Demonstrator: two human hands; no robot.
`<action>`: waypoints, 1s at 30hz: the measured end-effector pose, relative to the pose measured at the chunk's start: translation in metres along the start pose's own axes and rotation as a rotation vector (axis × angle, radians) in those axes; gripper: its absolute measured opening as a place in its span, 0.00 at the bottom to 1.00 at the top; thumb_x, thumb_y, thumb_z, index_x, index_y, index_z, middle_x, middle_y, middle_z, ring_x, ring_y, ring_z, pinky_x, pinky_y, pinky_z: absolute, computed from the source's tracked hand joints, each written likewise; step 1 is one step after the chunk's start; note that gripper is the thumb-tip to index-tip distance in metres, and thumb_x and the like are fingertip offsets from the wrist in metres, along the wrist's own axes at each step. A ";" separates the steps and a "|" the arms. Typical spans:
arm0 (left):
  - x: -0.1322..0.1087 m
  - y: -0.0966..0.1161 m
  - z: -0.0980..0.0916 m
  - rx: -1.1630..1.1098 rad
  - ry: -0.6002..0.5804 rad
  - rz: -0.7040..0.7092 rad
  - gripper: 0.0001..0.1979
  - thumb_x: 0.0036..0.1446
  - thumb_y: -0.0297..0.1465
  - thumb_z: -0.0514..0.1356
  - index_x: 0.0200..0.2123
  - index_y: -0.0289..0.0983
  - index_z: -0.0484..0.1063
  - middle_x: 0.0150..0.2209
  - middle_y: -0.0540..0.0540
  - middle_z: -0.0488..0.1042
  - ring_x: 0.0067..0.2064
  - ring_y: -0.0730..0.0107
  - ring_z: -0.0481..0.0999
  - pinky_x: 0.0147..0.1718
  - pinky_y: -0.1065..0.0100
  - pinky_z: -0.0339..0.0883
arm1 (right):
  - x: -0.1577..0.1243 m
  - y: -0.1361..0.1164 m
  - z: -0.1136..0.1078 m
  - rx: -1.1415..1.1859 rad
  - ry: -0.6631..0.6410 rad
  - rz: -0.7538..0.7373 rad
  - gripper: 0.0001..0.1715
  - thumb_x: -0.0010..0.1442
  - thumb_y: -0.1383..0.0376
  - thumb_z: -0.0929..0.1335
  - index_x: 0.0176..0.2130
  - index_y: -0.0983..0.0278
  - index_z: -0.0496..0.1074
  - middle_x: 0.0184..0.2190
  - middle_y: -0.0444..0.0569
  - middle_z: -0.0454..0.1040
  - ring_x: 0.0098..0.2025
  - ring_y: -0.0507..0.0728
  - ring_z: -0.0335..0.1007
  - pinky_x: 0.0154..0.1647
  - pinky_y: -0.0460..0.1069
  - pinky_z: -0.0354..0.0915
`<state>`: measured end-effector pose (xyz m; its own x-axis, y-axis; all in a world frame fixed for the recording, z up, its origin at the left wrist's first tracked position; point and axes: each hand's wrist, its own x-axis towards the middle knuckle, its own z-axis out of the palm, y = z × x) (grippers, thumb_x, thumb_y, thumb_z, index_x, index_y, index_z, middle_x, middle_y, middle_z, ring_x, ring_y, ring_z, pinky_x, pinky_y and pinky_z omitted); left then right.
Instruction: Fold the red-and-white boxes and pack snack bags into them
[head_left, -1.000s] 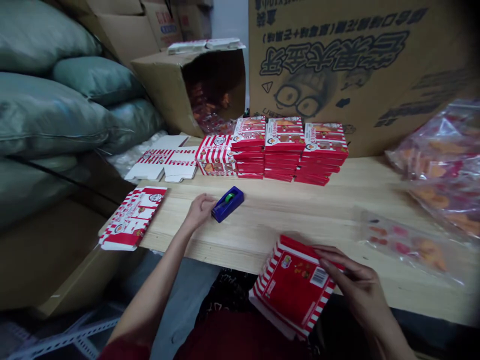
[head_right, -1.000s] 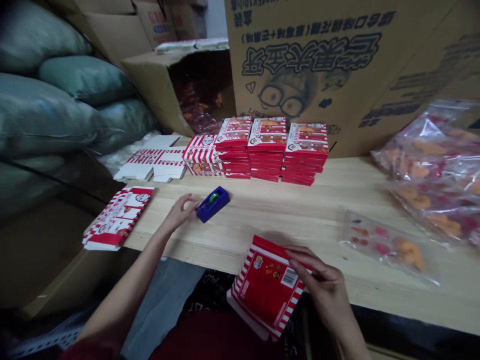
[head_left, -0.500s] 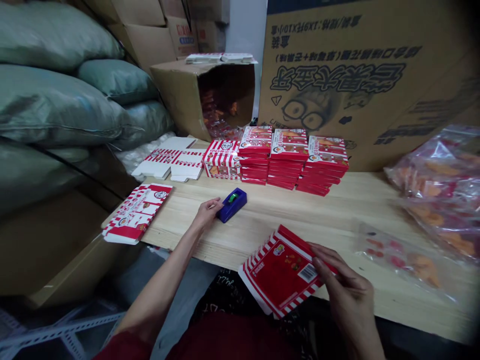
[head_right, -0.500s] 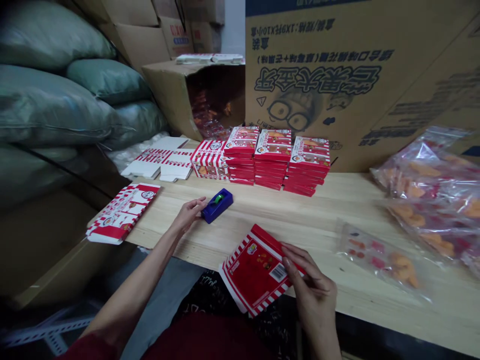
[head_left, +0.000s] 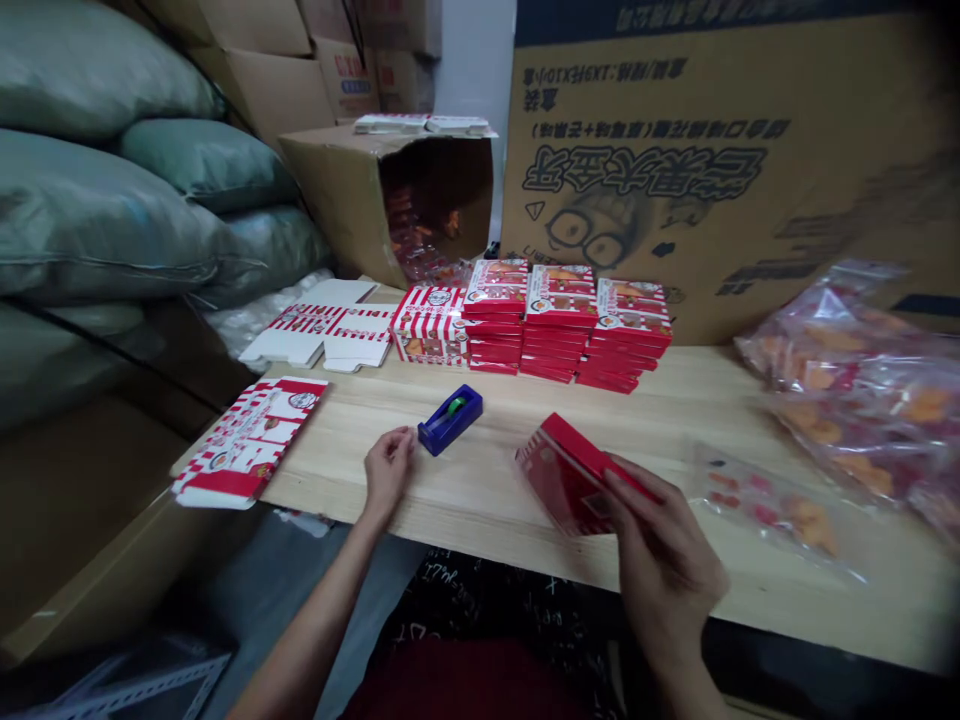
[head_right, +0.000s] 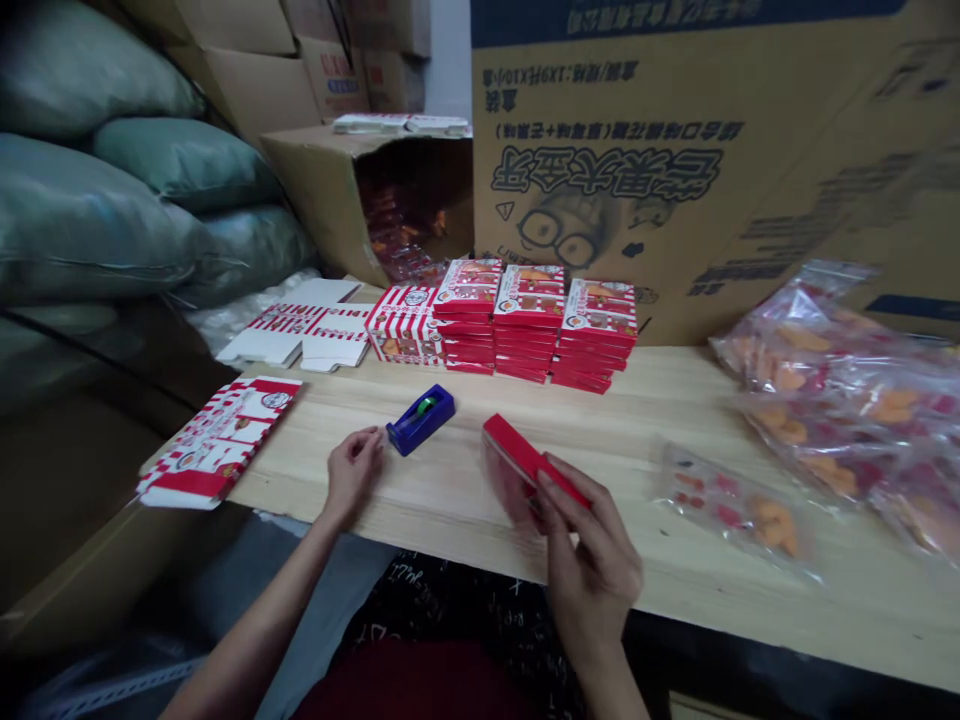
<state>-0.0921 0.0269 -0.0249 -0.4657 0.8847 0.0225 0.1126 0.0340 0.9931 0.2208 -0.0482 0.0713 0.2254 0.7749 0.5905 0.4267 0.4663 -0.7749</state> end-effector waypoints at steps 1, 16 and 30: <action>-0.010 0.015 0.005 -0.017 -0.004 0.013 0.17 0.54 0.46 0.67 0.33 0.37 0.76 0.41 0.41 0.81 0.46 0.56 0.79 0.48 0.58 0.73 | -0.001 0.001 0.002 -0.031 -0.025 -0.046 0.22 0.66 0.70 0.71 0.53 0.47 0.80 0.55 0.47 0.78 0.55 0.64 0.76 0.56 0.64 0.74; -0.124 0.120 0.099 -0.545 -0.505 -0.226 0.41 0.57 0.39 0.70 0.68 0.37 0.55 0.31 0.47 0.81 0.30 0.67 0.81 0.35 0.65 0.76 | -0.016 0.012 0.003 -0.092 -0.128 -0.411 0.33 0.64 0.80 0.68 0.62 0.54 0.73 0.65 0.50 0.72 0.61 0.65 0.74 0.58 0.63 0.77; -0.084 0.108 0.082 -0.049 -0.562 0.186 0.14 0.60 0.38 0.67 0.47 0.38 0.78 0.39 0.46 0.79 0.41 0.63 0.76 0.43 0.66 0.69 | 0.012 -0.005 -0.019 0.125 -0.455 0.144 0.24 0.73 0.65 0.64 0.65 0.50 0.70 0.45 0.50 0.71 0.46 0.57 0.72 0.42 0.53 0.74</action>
<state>0.0312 -0.0057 0.0706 0.0957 0.9847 0.1454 0.1005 -0.1549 0.9828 0.2377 -0.0490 0.0871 -0.1431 0.9301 0.3384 0.3043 0.3667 -0.8792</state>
